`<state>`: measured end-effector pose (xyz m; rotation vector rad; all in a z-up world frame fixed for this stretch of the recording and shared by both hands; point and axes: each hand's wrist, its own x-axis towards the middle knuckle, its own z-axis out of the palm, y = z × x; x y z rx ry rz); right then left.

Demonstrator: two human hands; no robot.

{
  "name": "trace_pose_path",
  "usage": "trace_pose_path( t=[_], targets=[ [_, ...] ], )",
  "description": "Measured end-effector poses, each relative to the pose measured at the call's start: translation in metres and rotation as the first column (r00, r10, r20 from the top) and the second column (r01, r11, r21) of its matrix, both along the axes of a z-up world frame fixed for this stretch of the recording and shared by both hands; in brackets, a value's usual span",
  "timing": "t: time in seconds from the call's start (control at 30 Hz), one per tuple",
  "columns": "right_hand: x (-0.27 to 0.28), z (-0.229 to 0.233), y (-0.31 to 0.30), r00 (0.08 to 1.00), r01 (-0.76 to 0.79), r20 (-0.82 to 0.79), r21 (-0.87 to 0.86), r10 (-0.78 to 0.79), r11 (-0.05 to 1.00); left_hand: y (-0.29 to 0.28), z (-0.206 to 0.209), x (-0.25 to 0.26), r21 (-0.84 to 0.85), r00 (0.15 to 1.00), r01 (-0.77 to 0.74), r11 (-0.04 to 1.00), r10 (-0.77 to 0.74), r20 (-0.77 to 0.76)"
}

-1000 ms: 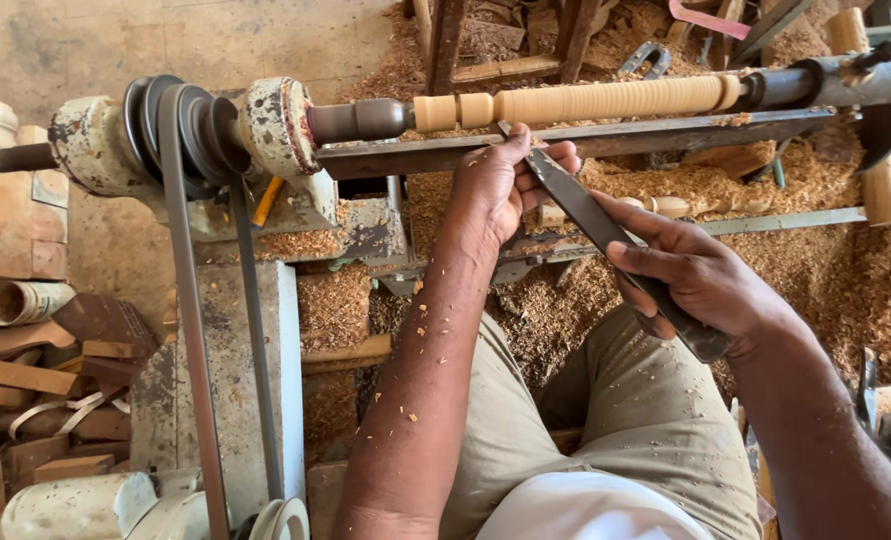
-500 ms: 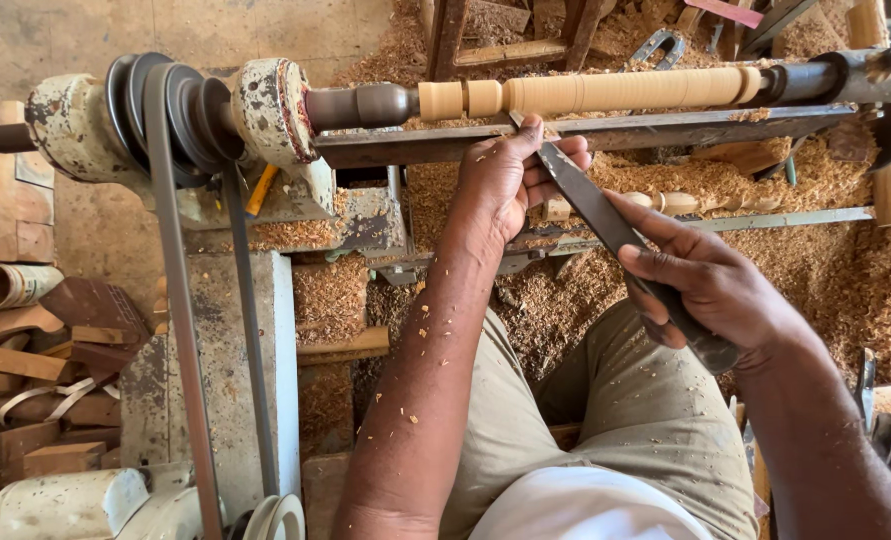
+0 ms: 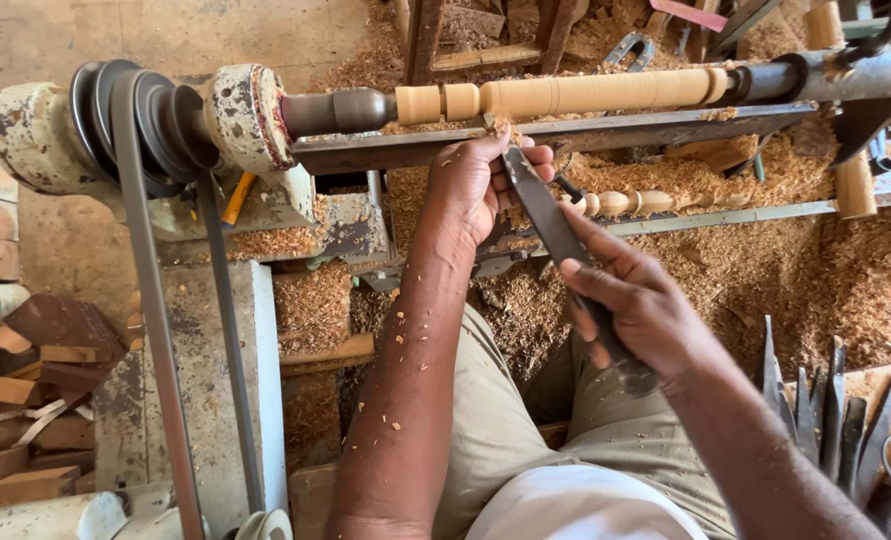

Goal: The person shapes a spinning piece of wood on a lathe using various hand chisels, applying the tools to different sections of the wood to create decorative contours.

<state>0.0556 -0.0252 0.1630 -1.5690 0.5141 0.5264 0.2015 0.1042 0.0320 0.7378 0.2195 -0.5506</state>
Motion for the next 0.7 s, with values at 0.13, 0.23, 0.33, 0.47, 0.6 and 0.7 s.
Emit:
trace_pose_path(
  t=[0.13,0.23,0.33,0.47,0.6,0.7],
  targets=[
    [-0.004,-0.004,0.012,0.999,0.01,0.037,0.026,-0.011,1.0,0.0,0.001,-0.002,0.017,0.999,-0.026,1.0,0.027,-0.026],
    [-0.006,-0.005,0.02,0.998,0.009,0.055,0.03,-0.011,1.0,0.002,0.002,-0.002,0.015,0.999,-0.032,0.999,0.032,-0.039],
    [-0.009,-0.006,0.032,0.998,0.063,0.013,-0.013,-0.063,0.998,0.006,0.002,-0.002,0.048,0.997,-0.03,0.998,0.034,-0.075],
    [-0.012,-0.012,0.061,0.98,0.196,0.016,0.132,-0.199,0.972,0.005,0.001,0.0,-0.012,0.986,-0.094,0.995,0.092,-0.14],
    [-0.018,-0.025,0.094,0.951,0.26,0.097,0.259,-0.293,0.93,0.009,-0.003,0.003,0.018,0.992,-0.059,0.998,0.061,-0.106],
    [-0.02,-0.031,0.111,0.931,0.268,0.167,0.29,-0.324,0.919,0.016,-0.005,0.007,-0.009,0.995,-0.001,1.0,0.0,-0.096]
  ],
)
